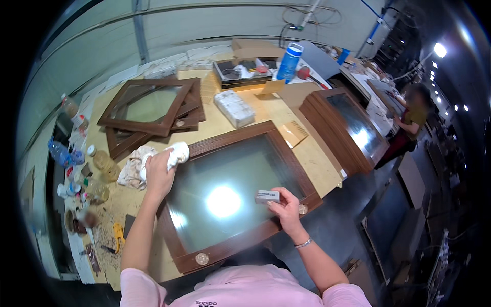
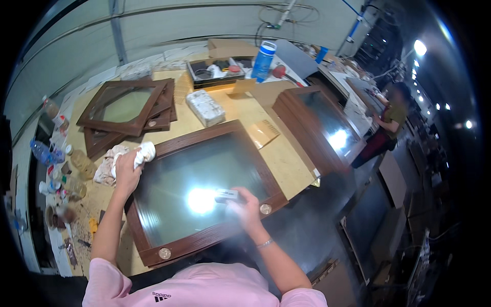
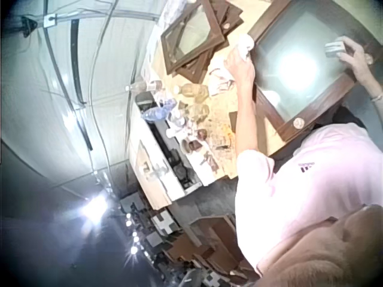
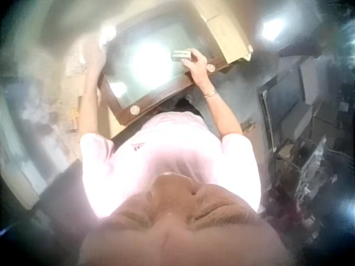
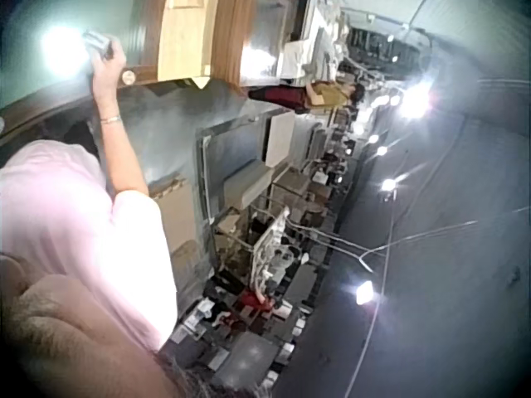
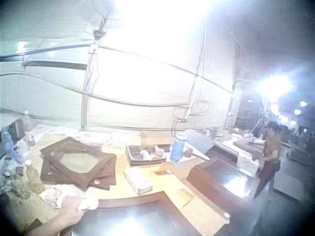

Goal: The person is wiping and polishing wooden cabinet door frames with a cloth and a sanding block, applying a liquid from a bottle onto the wood and glass surfaces, and rubbing them repeatedly.

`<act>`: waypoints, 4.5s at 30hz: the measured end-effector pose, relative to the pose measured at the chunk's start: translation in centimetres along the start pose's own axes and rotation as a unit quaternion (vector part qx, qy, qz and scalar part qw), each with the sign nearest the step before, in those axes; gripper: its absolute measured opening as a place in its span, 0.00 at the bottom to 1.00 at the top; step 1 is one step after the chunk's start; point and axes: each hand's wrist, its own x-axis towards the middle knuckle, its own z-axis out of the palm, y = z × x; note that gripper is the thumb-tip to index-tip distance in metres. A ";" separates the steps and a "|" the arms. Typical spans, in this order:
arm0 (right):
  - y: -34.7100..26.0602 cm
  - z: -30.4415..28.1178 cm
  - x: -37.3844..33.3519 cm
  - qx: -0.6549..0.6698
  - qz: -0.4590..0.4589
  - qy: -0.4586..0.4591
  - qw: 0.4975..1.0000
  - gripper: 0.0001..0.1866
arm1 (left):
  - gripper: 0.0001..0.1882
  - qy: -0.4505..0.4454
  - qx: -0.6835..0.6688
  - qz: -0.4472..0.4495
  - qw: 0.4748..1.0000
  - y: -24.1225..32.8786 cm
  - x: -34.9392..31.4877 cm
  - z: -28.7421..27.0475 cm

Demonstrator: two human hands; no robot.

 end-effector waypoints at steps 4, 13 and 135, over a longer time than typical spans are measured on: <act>-1.1 -1.4 2.0 0.125 0.035 0.026 0.991 0.13 | 0.25 0.003 0.090 0.064 0.994 0.8 -1.2 0.7; -1.7 -11.5 19.6 -0.132 -0.040 0.012 0.990 0.15 | 0.27 -0.010 0.115 0.056 0.992 1.7 -0.7 1.1; -0.5 -9.3 10.4 0.020 0.016 0.024 0.999 0.15 | 0.23 -0.320 -0.118 0.073 0.937 25.2 23.3 15.8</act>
